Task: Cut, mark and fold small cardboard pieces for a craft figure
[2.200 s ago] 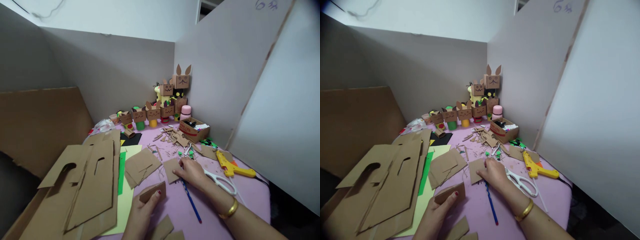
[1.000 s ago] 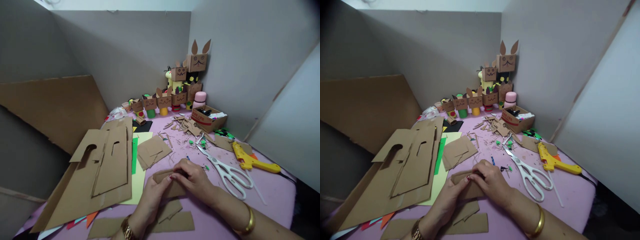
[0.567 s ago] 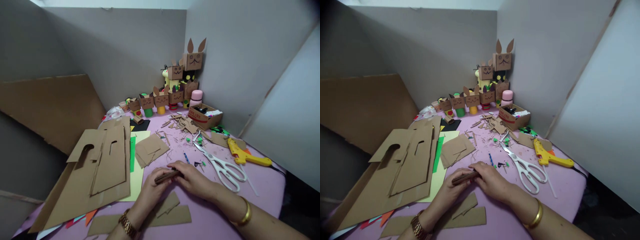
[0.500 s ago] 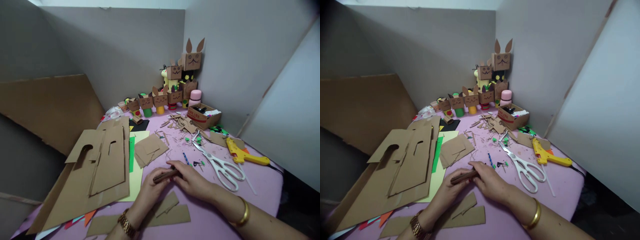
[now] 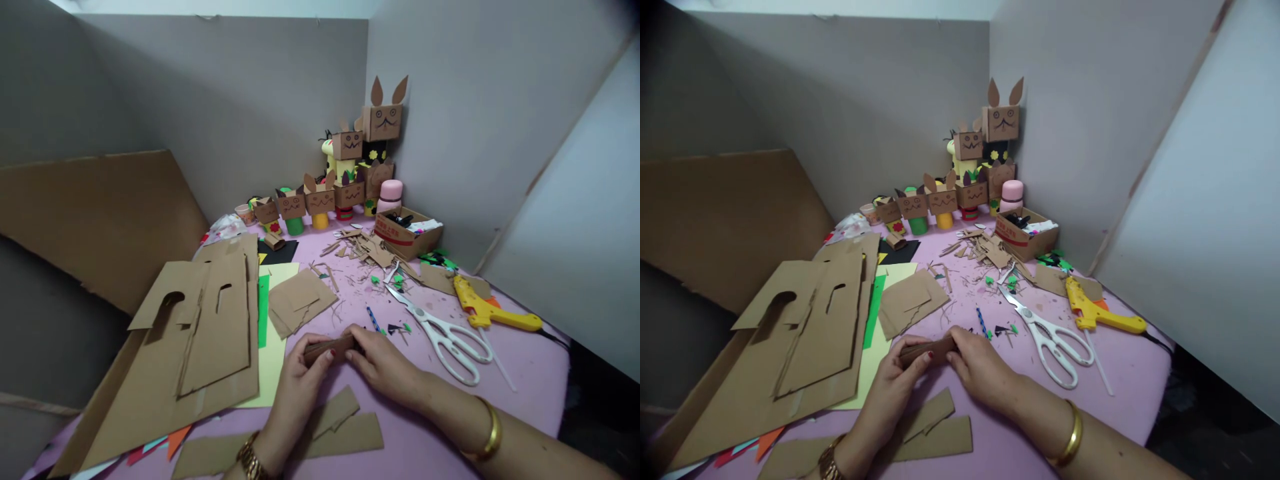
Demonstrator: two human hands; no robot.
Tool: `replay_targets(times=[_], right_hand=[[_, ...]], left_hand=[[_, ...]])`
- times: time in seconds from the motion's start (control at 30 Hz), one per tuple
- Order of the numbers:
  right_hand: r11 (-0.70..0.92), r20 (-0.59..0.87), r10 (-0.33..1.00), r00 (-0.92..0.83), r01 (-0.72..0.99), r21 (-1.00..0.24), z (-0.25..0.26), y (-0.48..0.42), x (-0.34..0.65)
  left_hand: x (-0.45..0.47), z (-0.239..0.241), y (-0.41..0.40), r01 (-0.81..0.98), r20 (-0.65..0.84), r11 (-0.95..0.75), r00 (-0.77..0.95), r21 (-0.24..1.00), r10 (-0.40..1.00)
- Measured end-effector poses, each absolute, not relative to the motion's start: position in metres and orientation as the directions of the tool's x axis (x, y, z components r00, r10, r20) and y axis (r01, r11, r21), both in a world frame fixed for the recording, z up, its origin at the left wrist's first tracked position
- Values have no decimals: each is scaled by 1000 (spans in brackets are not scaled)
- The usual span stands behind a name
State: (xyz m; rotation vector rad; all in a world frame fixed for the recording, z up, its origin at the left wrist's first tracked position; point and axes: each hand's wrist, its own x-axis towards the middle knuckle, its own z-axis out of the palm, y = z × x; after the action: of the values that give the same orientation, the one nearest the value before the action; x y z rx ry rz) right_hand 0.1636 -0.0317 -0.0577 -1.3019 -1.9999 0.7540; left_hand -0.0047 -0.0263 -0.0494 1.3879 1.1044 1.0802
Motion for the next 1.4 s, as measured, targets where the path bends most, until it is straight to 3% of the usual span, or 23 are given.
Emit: replay_targets(times=[0.63,0.8,0.93,1.4], right_hand=[[271,178,959,-220,532,-802,-47,-33,162],[248,153,965,-215,542,-803,-45,-34,160],[268,172,959,-227,516,-814,-43,-35,159],[277,200,960,-198,541,-794,-43,-35,157]], left_hand=[[-1,-47,-34,35,-7,-3,270,999,963],[-1,-50,-38,68,-29,25,60,997,998],[-1,-53,-38,126,3,-4,7,992,1000],[1,-52,-39,20,-2,-2,202,1000,979]])
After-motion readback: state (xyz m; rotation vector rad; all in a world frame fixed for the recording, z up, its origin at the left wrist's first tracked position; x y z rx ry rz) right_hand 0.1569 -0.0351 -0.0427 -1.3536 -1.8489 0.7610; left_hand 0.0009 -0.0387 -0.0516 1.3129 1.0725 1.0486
